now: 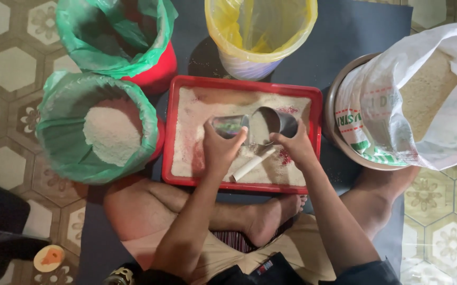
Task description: The person is scooping rice and a pinkish powder from large bags into a red tray and then into small metal cups.
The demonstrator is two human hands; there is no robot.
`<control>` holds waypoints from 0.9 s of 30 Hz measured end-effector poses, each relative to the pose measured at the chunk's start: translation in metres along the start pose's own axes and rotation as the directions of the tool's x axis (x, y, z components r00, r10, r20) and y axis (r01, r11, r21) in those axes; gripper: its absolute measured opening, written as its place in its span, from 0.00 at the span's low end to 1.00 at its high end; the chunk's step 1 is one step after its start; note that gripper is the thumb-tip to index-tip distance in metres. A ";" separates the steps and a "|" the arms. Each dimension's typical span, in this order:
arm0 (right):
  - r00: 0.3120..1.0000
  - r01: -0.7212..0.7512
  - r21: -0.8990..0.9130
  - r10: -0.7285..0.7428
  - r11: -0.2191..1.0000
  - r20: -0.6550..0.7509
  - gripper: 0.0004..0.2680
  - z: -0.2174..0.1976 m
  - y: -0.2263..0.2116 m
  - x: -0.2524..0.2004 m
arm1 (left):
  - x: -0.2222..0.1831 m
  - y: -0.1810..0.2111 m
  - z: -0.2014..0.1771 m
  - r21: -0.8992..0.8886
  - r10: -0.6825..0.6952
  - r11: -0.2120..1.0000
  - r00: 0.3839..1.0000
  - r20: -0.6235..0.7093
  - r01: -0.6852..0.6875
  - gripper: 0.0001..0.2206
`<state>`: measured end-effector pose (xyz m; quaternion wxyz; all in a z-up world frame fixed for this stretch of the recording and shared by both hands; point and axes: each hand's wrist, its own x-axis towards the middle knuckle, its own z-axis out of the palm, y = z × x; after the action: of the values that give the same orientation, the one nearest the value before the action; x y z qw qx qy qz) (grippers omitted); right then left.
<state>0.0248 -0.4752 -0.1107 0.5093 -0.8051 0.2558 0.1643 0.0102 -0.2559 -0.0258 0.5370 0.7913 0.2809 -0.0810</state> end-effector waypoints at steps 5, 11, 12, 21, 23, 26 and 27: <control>0.989 -0.071 -0.027 0.066 0.997 -0.135 0.47 -0.015 -0.012 -0.006 | 0.030 -0.002 -0.019 -0.016 0.197 0.979 0.961 -0.197 -0.204 0.44; 0.944 0.015 -0.216 -0.085 0.976 -0.319 0.51 -0.002 -0.012 0.008 | 0.093 -0.057 -0.026 0.248 0.357 0.925 0.878 -0.318 -0.287 0.47; 0.937 0.040 -0.257 -0.125 0.966 -0.325 0.49 0.004 -0.017 0.005 | 0.096 -0.062 -0.024 0.262 0.370 0.918 0.880 -0.298 -0.298 0.47; 0.927 0.266 -0.363 -0.340 0.893 -0.158 0.51 0.060 -0.031 0.004 | 0.087 -0.071 0.037 0.170 0.273 0.954 0.951 -0.147 -0.248 0.49; 0.937 0.261 -0.397 -0.330 0.880 -0.116 0.52 0.060 -0.026 0.002 | 0.083 -0.073 0.041 0.106 0.174 0.981 0.982 -0.080 -0.165 0.48; 0.905 0.361 -0.364 -0.417 0.858 -0.084 0.50 0.045 -0.018 0.005 | 0.068 -0.061 0.035 0.024 0.112 0.994 0.994 -0.011 -0.111 0.44; 0.968 0.227 -0.299 -0.249 0.927 -0.037 0.52 0.038 -0.016 0.003 | 0.055 -0.052 0.031 -0.033 0.121 0.992 0.993 0.008 -0.121 0.43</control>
<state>0.0363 -0.4358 -0.1166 0.3911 -0.9021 0.1478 0.1073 0.0336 -0.2505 -0.1040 0.5553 0.7976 0.2309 -0.0477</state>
